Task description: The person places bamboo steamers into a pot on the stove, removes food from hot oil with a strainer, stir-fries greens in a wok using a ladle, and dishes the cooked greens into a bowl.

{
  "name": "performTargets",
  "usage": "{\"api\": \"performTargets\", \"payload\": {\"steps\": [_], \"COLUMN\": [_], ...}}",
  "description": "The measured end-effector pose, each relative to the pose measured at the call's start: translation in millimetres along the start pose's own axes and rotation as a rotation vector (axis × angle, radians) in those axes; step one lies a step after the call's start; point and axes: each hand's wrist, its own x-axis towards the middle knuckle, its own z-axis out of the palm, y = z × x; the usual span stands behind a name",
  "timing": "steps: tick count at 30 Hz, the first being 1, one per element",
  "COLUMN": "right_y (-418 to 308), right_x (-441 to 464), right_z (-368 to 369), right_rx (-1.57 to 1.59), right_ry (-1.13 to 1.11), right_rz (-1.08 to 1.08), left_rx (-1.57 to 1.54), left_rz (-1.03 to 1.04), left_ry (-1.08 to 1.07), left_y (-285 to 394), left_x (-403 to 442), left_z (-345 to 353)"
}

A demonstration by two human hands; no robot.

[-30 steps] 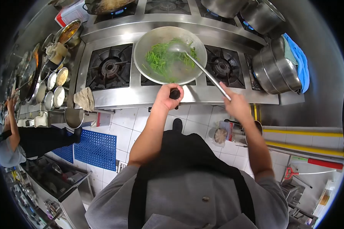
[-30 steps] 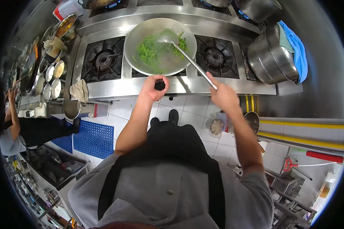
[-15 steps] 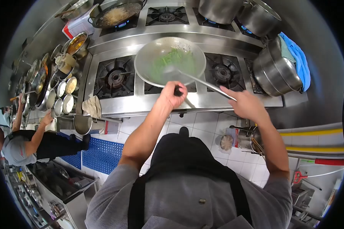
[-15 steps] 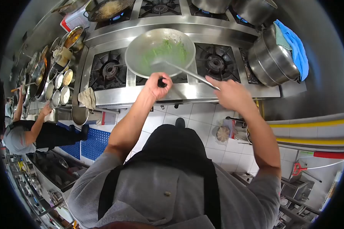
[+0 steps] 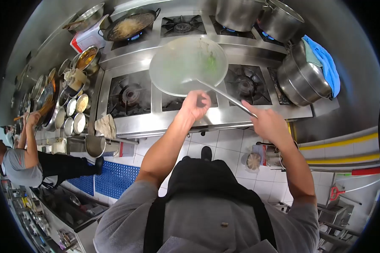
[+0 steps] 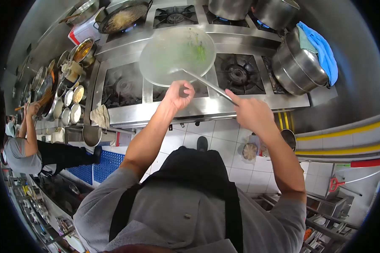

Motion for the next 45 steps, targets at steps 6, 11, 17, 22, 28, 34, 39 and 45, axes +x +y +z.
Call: {"api": "performTargets", "payload": {"steps": [6,11,17,22,28,34,39,45], "right_y": [-18.8,-13.1,-15.8,-49.2,-36.0,3.9,-7.4,-17.1], "right_x": [41.0,-17.0,-17.5,8.1,5.7,76.1,109.6,105.9], "right_z": [46.8,79.6,163.7,256.5,198.7,101.0,102.8,123.4], "right_rx": [-0.003,0.111,0.592,0.825,0.731,0.37,0.196,0.172], "right_ry": [0.184,0.079,0.355,0.213,0.168,0.067,-0.004,-0.066], "right_rz": [0.079,0.105,0.244,0.429,0.429,0.318,0.178,0.22], "left_rx": [0.358,0.35,0.17,0.178,0.224,1.792,1.996,1.856], "left_rz": [0.064,-0.009,-0.019,-0.048,0.048,0.994,1.502,1.63], "left_ry": [-0.111,-0.154,0.006,-0.073,0.05,0.61,1.425,1.46], "left_y": [-39.3,-8.0,2.3,5.7,-1.4,157.7,318.4,314.5], "left_x": [-2.8,24.4,23.9,28.1,-8.3,-13.8,-72.0,-61.0], "left_z": [-102.9,-111.1,-88.1,-95.0,-77.8,-216.2,-307.3,-357.0]}}
